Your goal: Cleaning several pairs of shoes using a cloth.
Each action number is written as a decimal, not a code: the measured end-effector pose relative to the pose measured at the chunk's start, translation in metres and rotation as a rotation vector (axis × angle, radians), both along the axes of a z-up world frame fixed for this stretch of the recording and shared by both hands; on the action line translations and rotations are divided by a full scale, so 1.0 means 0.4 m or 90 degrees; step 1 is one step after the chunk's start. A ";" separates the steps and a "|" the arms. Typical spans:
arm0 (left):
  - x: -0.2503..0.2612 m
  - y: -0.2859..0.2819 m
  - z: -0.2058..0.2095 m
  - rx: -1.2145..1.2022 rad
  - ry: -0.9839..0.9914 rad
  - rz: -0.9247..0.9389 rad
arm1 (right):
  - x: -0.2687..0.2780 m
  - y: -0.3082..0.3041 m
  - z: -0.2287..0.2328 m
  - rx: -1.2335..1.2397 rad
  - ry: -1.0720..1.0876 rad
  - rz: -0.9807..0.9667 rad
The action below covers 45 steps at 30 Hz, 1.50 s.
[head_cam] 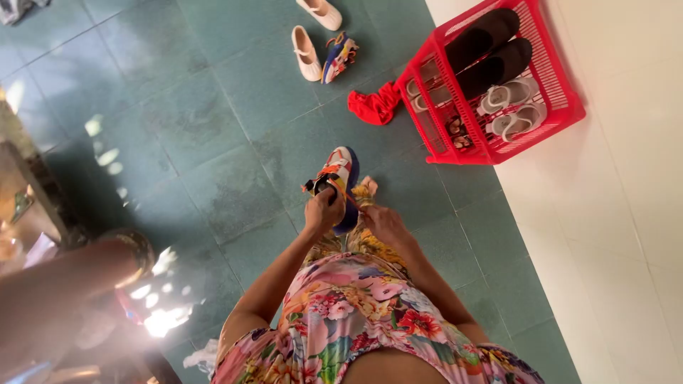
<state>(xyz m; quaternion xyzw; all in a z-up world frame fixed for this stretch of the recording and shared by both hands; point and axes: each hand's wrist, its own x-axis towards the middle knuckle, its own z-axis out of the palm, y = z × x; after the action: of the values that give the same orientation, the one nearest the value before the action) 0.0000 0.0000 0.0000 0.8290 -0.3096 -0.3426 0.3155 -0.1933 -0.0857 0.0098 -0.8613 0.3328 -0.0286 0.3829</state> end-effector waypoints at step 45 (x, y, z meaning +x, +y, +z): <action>0.357 0.482 -0.425 0.236 0.494 -0.514 | -0.232 0.071 -0.386 0.423 0.369 0.060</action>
<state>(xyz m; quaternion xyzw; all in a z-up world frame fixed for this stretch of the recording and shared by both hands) 0.1426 0.1929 -0.1702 0.5010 -0.3975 -0.7622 0.1003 -0.2860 -0.0574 -0.1446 -0.6781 0.3779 0.3399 0.5310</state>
